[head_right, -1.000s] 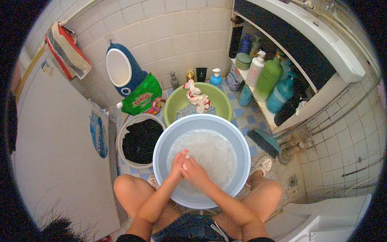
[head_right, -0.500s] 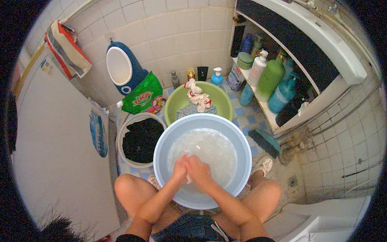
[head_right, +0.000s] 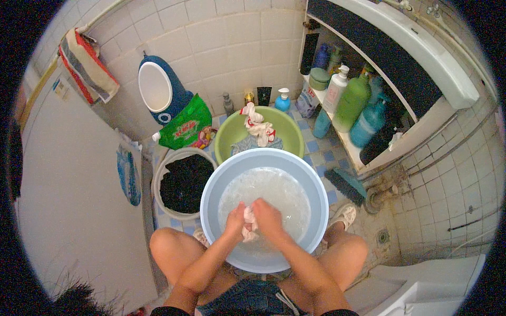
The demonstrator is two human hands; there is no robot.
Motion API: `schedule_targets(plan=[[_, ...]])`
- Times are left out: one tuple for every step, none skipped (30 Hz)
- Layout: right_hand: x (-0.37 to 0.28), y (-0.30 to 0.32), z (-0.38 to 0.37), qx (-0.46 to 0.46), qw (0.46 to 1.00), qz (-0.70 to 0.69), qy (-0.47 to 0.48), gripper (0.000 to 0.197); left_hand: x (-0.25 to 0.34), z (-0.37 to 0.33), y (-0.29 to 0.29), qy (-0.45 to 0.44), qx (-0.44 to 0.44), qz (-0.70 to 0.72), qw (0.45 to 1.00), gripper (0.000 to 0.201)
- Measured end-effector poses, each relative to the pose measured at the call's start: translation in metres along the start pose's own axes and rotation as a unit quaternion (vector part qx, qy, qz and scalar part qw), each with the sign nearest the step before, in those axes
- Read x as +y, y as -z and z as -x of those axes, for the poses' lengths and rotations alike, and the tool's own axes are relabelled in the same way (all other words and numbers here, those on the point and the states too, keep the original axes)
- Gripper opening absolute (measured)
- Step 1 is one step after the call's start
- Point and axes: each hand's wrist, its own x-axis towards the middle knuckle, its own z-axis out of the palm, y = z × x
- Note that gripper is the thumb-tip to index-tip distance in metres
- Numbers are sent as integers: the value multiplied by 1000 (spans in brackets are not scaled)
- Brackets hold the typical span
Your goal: The person is sitting on the floor and hand-washing a white sock with red patterns in a blue basin filled with soapy water. They repeatedly scrub, rinse, and wring the sock, then place it into a green basin containing other washed items.
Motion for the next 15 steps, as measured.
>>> schedule_targets(plan=[[9, 0, -6, -6, 1000, -26, -16, 15, 5, 4, -2, 8, -2, -8, 1000, 35], [15, 3, -13, -8, 998, -52, -31, 15, 12, 6, -6, 14, -8, -18, 1000, 33], [20, 3, -17, -10, 996, -78, -47, 15, 16, 6, -7, 20, -13, -28, 999, 31], [17, 2, -17, -17, 993, -116, -17, 16, 14, 2, -3, -13, 2, -11, 1000, 27], [15, 2, -14, -25, 988, -152, 9, 17, 10, -5, 3, -43, 17, 6, 999, 24], [13, 3, -11, -32, 981, -187, 35, 19, 4, -11, 9, -72, 31, 24, 997, 22], [9, 6, -9, -63, 982, -174, 47, 23, 4, -12, 11, -86, 34, 22, 996, 20], [5, 11, -6, -94, 981, -160, 60, 27, 5, -13, 13, -99, 36, 20, 994, 19], [2, 15, -5, -124, 979, -147, 73, 31, 6, -13, 15, -113, 40, 18, 993, 19], [0, 19, -5, -154, 975, -157, 40, 33, 5, -16, 18, -133, 61, 22, 989, 19], [0, 24, -7, -183, 969, -168, 8, 35, 5, -19, 22, -153, 83, 27, 984, 19], [0, 26, -8, -213, 960, -178, -24, 38, 4, -21, 26, -173, 105, 31, 979, 20], [12, 23, -9, -184, 963, -197, -11, 38, 7, -22, 22, -173, 98, 59, 978, 20], [25, 17, -12, -153, 964, -215, 3, 38, 13, -21, 17, -173, 90, 87, 977, 20], [38, 12, -14, -122, 965, -233, 17, 38, 16, -21, 12, -174, 82, 114, 975, 21]])
